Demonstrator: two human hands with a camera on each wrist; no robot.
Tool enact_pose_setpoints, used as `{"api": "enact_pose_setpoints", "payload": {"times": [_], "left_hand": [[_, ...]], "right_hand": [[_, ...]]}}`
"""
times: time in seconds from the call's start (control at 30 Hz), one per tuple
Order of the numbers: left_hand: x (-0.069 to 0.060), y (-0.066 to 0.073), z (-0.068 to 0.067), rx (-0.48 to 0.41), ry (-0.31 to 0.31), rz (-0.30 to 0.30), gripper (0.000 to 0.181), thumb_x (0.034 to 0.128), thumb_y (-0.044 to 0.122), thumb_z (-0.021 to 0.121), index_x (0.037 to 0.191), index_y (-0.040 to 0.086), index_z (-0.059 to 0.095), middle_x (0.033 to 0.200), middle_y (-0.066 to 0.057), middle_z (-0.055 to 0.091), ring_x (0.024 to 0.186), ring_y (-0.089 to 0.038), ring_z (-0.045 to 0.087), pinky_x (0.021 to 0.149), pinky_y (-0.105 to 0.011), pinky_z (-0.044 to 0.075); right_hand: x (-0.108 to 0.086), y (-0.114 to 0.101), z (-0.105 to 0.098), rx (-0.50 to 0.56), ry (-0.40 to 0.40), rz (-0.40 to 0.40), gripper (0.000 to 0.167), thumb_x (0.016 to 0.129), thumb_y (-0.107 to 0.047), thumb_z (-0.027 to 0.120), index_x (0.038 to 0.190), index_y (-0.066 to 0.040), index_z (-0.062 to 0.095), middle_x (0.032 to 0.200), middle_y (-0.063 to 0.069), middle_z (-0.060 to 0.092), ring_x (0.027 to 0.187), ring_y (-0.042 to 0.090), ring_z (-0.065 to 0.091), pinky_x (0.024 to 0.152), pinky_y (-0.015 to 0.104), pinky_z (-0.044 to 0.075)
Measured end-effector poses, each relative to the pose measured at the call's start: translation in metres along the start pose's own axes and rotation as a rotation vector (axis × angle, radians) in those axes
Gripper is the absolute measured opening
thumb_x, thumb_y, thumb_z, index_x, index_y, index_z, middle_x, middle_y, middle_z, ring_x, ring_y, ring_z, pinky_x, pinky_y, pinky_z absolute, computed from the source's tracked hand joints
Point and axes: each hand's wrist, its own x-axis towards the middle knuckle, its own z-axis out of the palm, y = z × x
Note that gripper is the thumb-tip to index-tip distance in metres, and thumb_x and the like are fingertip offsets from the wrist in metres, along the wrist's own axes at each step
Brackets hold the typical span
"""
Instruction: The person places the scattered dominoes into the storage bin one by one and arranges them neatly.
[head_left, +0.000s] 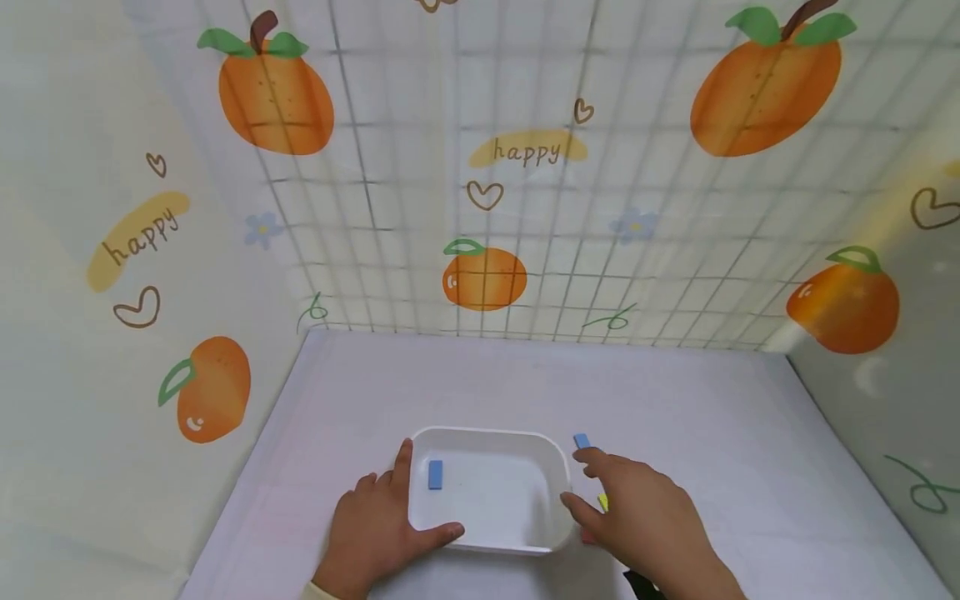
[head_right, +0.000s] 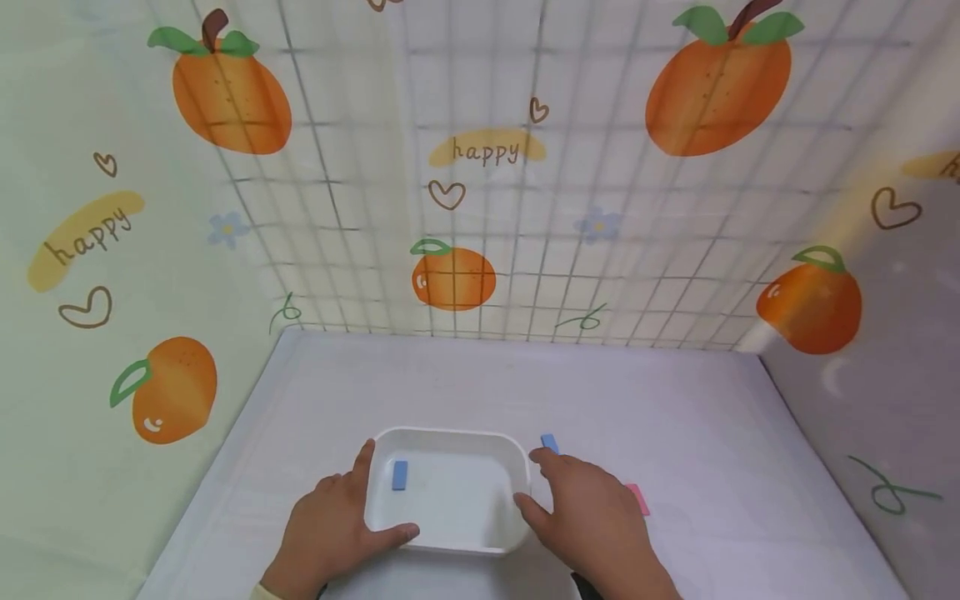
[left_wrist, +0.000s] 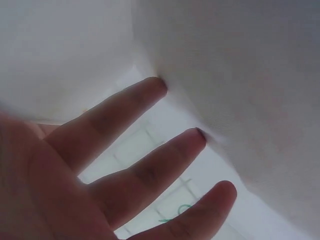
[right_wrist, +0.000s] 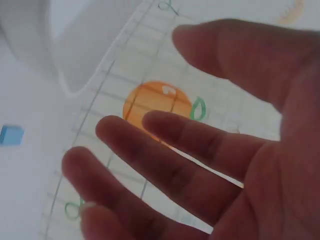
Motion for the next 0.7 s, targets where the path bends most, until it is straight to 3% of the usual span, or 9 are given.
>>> {"api": "enact_pose_setpoints", "payload": {"times": [0.1,0.3,0.53,0.7], "left_hand": [[0.001,-0.002,0.003,-0.007,0.047,0.026,0.132,0.0717,0.106,0.035,0.166,0.013,0.031,0.109,-0.005,0.075,0.092,-0.03,0.064,0.067,-0.045,0.052],[0.004,-0.005,0.004,-0.075,0.105,0.042,0.1,0.0933,0.087,0.039,0.162,0.014,0.039,0.1,-0.007,0.076,0.09,-0.032,0.067,0.059,-0.046,0.054],[0.007,-0.002,0.005,-0.131,0.114,0.007,0.08,0.1043,0.072,0.036,0.159,0.014,0.041,0.087,-0.007,0.071,0.081,-0.032,0.066,0.056,-0.047,0.053],[0.004,0.0,0.005,-0.115,0.082,-0.039,0.066,0.1092,0.058,0.043,0.159,0.014,0.042,0.103,-0.011,0.075,0.086,-0.033,0.069,0.063,-0.051,0.056]], "right_hand": [[-0.006,0.011,-0.004,-0.007,-0.012,0.053,0.056,0.088,-0.053,0.081,0.133,-0.022,0.069,0.11,-0.011,0.075,0.079,0.009,0.065,0.057,0.037,0.05],[-0.009,0.028,-0.003,-0.004,-0.076,0.13,0.063,0.085,-0.058,0.082,0.132,-0.017,0.069,0.107,-0.001,0.077,0.083,0.02,0.07,0.059,0.044,0.056],[-0.009,0.039,0.006,0.019,-0.086,0.148,0.059,0.087,-0.058,0.08,0.131,-0.019,0.069,0.108,-0.004,0.076,0.08,0.015,0.069,0.057,0.041,0.053],[-0.008,0.043,0.015,0.02,-0.112,0.171,0.059,0.087,-0.057,0.081,0.13,-0.019,0.069,0.106,-0.004,0.076,0.077,0.015,0.067,0.057,0.04,0.052]]}}
